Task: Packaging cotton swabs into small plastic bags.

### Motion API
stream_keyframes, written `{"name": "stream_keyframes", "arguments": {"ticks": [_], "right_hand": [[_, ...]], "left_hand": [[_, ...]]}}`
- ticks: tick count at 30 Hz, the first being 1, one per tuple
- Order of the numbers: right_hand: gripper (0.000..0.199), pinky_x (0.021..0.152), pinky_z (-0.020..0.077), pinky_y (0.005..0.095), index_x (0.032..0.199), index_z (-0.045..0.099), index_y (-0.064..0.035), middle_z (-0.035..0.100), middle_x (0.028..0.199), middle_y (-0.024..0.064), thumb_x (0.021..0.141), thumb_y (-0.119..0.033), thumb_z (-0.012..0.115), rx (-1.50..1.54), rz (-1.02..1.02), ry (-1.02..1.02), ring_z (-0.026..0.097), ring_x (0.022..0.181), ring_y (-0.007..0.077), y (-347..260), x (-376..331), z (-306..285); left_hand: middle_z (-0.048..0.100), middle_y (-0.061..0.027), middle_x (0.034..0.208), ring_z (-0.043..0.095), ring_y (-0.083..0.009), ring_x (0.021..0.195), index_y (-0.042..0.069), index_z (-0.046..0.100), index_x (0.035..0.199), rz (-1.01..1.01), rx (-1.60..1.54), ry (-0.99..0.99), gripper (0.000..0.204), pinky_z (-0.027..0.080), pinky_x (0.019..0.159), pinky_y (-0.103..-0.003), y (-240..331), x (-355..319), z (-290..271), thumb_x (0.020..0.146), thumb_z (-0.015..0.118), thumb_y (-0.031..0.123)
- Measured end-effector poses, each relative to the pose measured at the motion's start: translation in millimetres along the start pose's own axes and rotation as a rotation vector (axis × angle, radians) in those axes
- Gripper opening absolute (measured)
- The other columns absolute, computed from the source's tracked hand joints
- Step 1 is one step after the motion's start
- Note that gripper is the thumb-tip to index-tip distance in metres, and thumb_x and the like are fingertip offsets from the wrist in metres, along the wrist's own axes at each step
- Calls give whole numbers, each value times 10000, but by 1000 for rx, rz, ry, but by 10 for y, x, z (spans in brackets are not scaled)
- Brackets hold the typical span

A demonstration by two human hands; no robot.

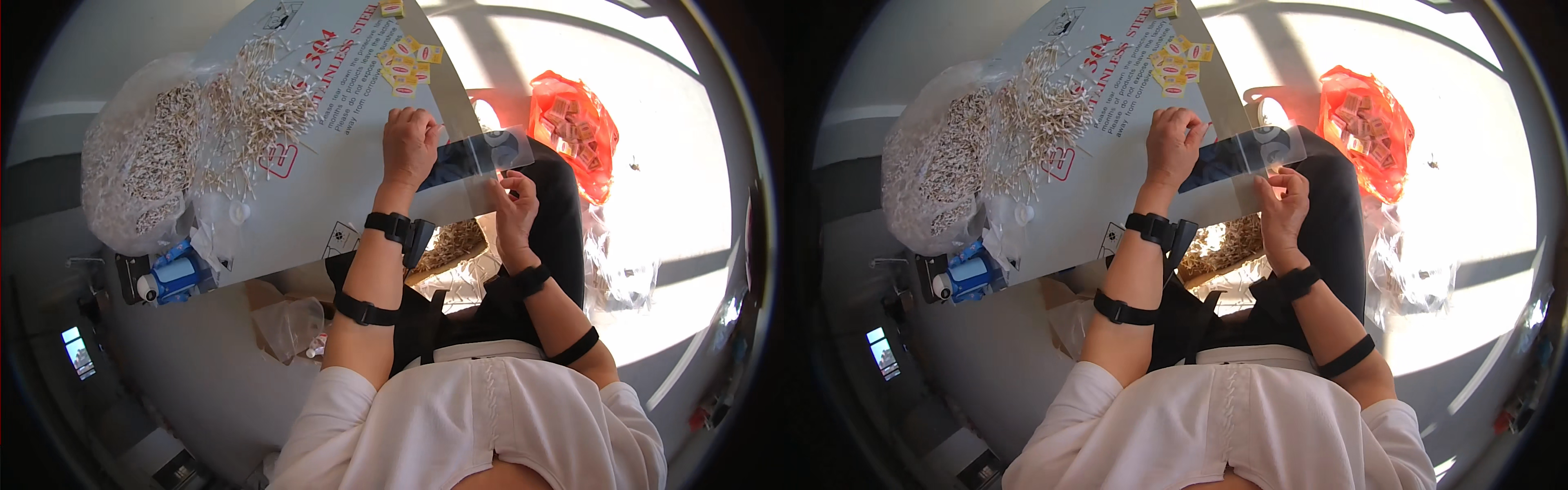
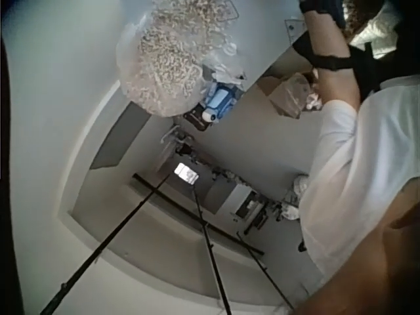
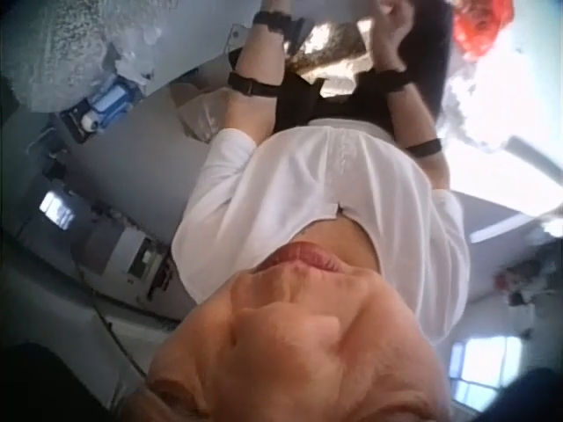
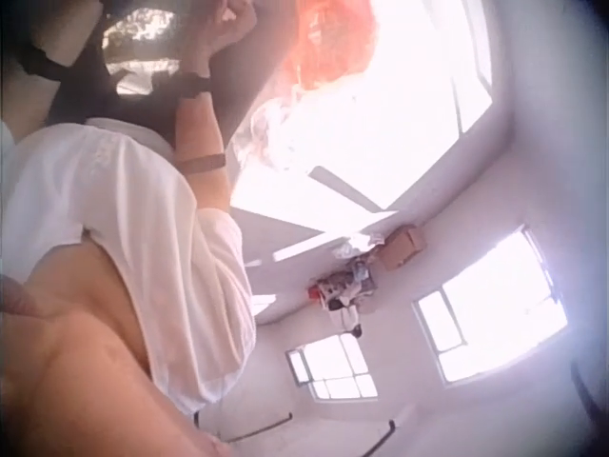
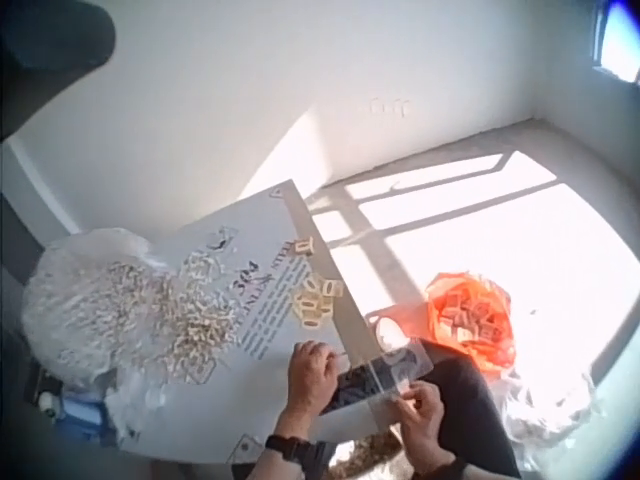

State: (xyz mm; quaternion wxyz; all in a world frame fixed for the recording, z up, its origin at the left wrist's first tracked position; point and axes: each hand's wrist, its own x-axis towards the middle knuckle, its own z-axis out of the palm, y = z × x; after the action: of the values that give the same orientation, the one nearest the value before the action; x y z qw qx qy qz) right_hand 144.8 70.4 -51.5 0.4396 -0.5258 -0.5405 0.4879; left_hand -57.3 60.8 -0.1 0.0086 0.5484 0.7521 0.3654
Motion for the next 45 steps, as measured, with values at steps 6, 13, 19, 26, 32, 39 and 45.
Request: {"name": "stream_keyframes", "arguments": {"ticks": [6, 13, 19, 26, 32, 39, 45], "right_hand": [[156, 612, 410, 207, 809, 562, -42, 540, 764, -18, 873, -74, 700, 142, 33, -422, 493, 693, 45, -496, -130, 179], [137, 572, 470, 348, 795, 555, -60, 585, 746, 107, 788, -43, 690, -226, -394, -637, 599, 656, 284, -517, -87, 717], [153, 583, 479, 397, 784, 537, -94, 594, 743, 72, 785, -121, 687, -438, -660, -579, 620, 698, 295, -501, -6, 1027], [135, 590, 482, 387, 790, 557, -97, 611, 750, 58, 783, -131, 687, -466, -608, -554, 624, 697, 290, -545, 67, 1315], [111, 598, 487, 365, 779, 576, -85, 629, 774, 65, 779, -118, 682, -338, -424, -592, 632, 714, 282, -537, 62, 1332], [98, 604, 494, 372, 795, 573, -81, 623, 774, 72, 775, -101, 667, -417, -589, -726, 627, 704, 294, -586, 196, 1277], [99, 598, 492, 390, 786, 558, -87, 608, 754, 71, 780, -98, 657, -451, -671, -670, 622, 697, 301, -541, 194, 1287]], "left_hand": [[618, -90, 853, 604, -254, 787, 32, 640, 894, -598, -11, 419, 124, 496, 712, -358, -1229, -520, -856, 774, 662, 12], [593, -92, 843, 598, -252, 811, 47, 671, 840, -491, 122, 10, 124, 497, 730, -366, -1544, -343, -1325, 725, 714, 28], [551, -90, 844, 546, -302, 873, 66, 599, 790, -133, 284, -32, 127, 467, 750, -406, -1308, -399, -1180, 725, 701, 25], [551, -87, 888, 532, -305, 868, 57, 554, 835, -288, 262, 69, 186, 459, 748, -415, -523, -973, -797, 740, 708, 11], [564, -90, 875, 539, -307, 872, 52, 554, 852, -217, 227, 145, 194, 461, 740, -419, -446, -891, -976, 738, 702, 0], [560, -104, 843, 547, -312, 855, 43, 541, 867, -180, 275, -119, 166, 474, 725, -420, -412, -1218, -917, 739, 631, -12], [559, -101, 780, 578, -316, 785, 53, 539, 795, -200, 207, -240, 119, 486, 623, -434, 23, -1496, -865, 732, 632, 17]]}}
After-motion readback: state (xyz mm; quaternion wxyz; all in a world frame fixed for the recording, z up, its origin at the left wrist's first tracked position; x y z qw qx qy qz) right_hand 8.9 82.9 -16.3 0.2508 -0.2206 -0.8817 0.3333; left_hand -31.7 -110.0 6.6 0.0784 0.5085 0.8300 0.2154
